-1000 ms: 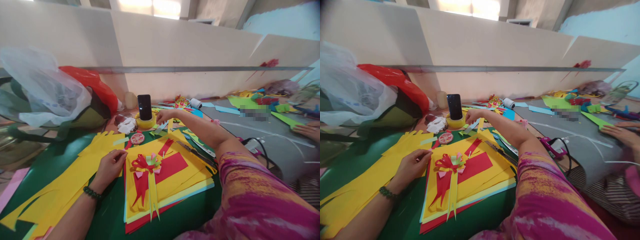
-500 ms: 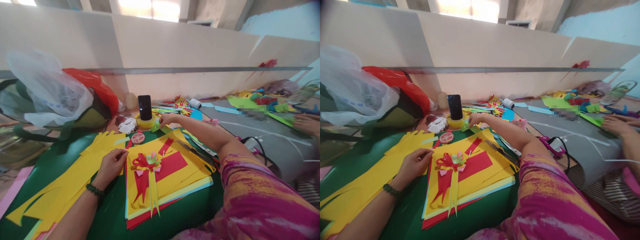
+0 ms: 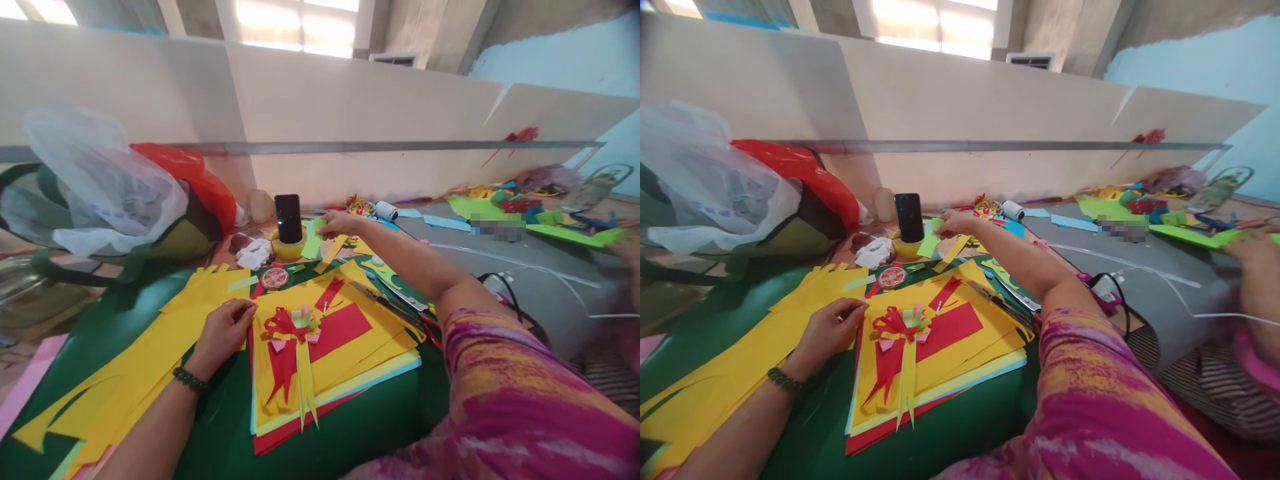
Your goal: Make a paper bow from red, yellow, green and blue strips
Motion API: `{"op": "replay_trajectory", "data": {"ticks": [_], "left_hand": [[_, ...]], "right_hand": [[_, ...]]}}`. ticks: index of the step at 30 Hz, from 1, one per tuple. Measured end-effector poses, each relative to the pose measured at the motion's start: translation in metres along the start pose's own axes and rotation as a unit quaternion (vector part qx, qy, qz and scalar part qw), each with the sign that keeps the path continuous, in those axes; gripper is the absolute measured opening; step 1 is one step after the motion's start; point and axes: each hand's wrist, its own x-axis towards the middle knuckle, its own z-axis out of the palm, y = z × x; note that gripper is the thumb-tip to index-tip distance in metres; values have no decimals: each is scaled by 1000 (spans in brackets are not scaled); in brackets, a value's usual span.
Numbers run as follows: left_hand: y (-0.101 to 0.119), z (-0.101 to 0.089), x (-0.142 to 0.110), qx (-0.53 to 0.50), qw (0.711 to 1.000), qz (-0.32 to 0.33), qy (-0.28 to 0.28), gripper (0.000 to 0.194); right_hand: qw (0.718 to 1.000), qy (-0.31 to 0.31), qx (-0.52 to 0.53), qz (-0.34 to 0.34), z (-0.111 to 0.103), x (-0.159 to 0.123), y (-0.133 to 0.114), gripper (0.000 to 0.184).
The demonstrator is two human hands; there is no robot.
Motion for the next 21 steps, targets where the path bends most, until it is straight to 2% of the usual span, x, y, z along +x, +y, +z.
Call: {"op": "replay_trajectory", "data": {"ticks": [4, 7, 9, 14, 17, 21], "left_hand": [[0, -1, 1, 4, 1000, 1, -2, 38], [-1, -1, 1, 8, 1000, 0, -3, 38], [-2, -1, 1, 8, 1000, -7, 3, 38], [-3, 0, 1, 1, 1000, -10, 0, 39], [-5, 0, 1, 5, 1000, -9, -15, 38], [-8, 1, 1, 5, 1000, 2, -12, 37]], "right_hand": [[999, -16, -39, -1, 4, 3, -1, 30], [993, -29, -116, 6, 0, 8, 0, 36], [979, -17, -203, 29, -12, 11, 3, 40], [917, 11, -376, 132, -42, 6, 29, 36], [893, 11, -423, 155, -40, -2, 48, 34], [885, 49, -439, 145, -34, -7, 63, 32]]}}
